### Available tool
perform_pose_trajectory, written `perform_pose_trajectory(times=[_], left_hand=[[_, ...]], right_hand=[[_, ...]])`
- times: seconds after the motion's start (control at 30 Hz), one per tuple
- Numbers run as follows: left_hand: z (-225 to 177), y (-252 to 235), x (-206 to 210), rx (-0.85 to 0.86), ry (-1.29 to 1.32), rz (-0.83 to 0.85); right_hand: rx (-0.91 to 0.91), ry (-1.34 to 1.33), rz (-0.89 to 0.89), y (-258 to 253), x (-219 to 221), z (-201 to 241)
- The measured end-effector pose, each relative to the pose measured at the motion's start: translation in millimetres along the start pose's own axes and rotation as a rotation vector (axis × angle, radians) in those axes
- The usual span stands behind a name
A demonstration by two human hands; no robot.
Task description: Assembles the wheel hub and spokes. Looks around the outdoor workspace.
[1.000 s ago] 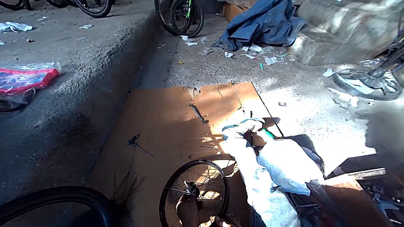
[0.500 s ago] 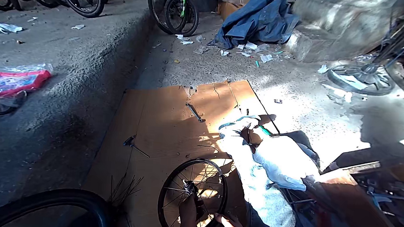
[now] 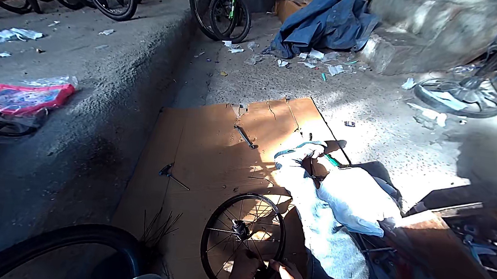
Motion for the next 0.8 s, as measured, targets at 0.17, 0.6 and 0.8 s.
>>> perform_pose_trajectory(times=[0.17, 0.6, 0.8], left_hand=[[7, -10, 9, 0.046, -0.062, 0.008], [29, -18, 34, 0.212, 0.072, -0.053], [38, -27, 36, 0.262, 0.113, -0.081]], right_hand=[[-0.046, 0.174, -0.074, -9, 1, -11], [-0.047, 0.441, -0.118, -14, -7, -17], [-0.109, 0.467, -0.119, -18, -6, -21]])
Point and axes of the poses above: each hand's wrist, its own y-axis away from the middle knuckle, its own x-axis out of the palm, z = x × y, the point moved 1 cm from there along -y, towards the middle knuckle, and after that the axes turned 7 degrees about -x, right-handed, at the moved point
